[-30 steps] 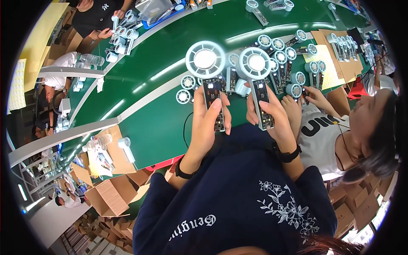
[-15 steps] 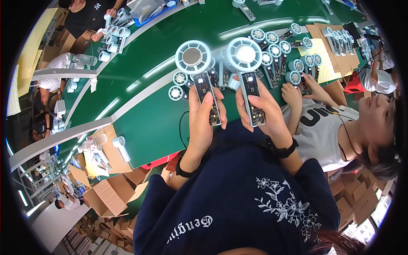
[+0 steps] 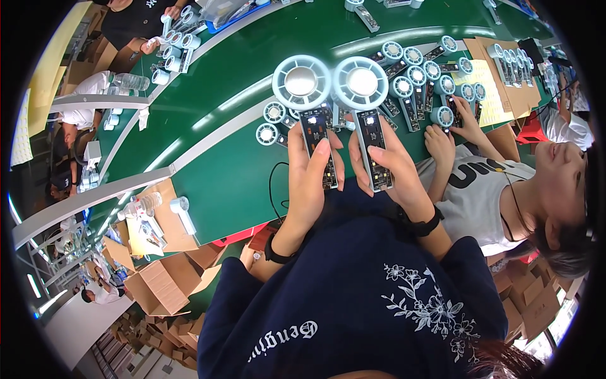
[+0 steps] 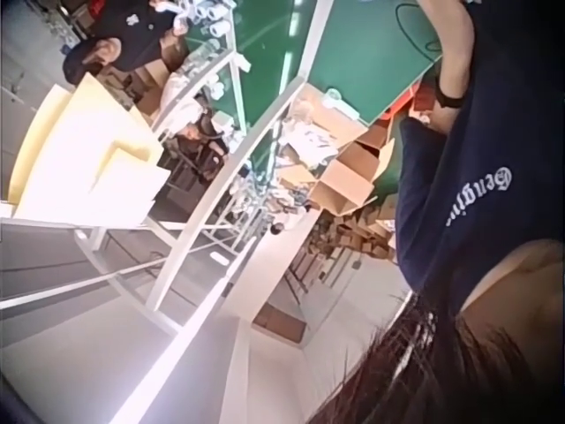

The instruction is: The person picks up two handheld fans, turns them on to test the lights and blades, and places them back on the assembly line. The person then picks up two more fans from a cardboard box on the floor and places them onto the assembly line.

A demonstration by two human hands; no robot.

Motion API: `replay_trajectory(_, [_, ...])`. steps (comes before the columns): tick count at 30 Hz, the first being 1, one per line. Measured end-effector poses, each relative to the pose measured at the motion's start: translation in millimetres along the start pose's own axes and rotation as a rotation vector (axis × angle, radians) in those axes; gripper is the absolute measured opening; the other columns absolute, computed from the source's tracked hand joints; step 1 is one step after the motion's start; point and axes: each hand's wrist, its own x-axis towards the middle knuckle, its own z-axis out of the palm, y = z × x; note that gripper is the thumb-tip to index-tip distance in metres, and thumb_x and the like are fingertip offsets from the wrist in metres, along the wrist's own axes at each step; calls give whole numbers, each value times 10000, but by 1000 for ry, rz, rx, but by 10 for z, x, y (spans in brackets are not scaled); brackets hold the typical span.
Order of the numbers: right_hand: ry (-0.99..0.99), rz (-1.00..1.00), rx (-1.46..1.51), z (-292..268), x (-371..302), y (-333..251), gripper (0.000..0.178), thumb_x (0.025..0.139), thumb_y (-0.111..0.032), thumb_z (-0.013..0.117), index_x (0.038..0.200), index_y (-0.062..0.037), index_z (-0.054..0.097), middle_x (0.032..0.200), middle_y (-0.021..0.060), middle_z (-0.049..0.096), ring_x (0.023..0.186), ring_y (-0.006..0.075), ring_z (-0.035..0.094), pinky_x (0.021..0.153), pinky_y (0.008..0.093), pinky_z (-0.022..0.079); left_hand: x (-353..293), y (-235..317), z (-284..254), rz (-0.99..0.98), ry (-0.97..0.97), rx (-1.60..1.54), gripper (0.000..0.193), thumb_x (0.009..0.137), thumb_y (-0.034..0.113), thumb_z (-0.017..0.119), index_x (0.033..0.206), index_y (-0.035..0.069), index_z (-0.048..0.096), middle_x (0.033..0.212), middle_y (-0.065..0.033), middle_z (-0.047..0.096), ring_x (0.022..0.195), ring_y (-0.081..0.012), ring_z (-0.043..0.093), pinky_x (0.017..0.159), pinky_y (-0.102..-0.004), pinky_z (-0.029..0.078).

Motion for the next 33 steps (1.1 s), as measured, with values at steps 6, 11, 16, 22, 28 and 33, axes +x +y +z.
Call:
replay_trajectory(6, [-1,-17,16,-9,-40,-4,594,878,-220,482,1360,36,249,878,111,483,544,123,491,386,234,401,-34,-11,50,-31,11,-22,327,953,181,437,1204,22,300,939,-94,495,553,-113,517,405,-218,414])
replay_trajectory(11, [20,-1,-2,-6,-38,-19,580,884,-208,482,1363,28,254,875,107,481,559,126,495,392,238,406,12,-52,-3,-33,-42,-109,318,957,183,425,1198,24,294,940,-98,491,555,-116,517,405,-219,416])
replay_trajectory(16, [34,-4,2,-47,-44,-6,577,888,-212,484,1363,24,258,874,103,479,566,126,494,402,237,409,10,-70,14,-36,-50,-84,314,960,192,419,1191,23,290,944,-104,490,563,-118,520,406,-221,418])
replay_trajectory(22, [30,-29,-7,-73,-14,-24,578,890,-222,485,1363,23,260,874,101,478,567,125,493,409,234,409,51,-64,53,-25,-42,-33,320,961,191,424,1198,23,288,945,-106,490,568,-118,521,408,-223,423])
replay_trajectory(28, [9,-4,19,-41,-64,-10,569,895,-224,479,1362,16,261,878,102,475,564,129,490,408,239,412,-19,-63,72,-11,-21,10,337,959,181,427,1222,34,277,948,-108,489,565,-120,522,410,-224,428])
replay_trajectory(33, [-1,-6,27,-52,-23,-26,557,898,-220,470,1360,11,262,883,107,473,565,136,494,405,248,415,30,-50,-51,-31,-99,-49,363,955,173,430,1249,43,260,950,-112,488,561,-122,523,411,-224,432])
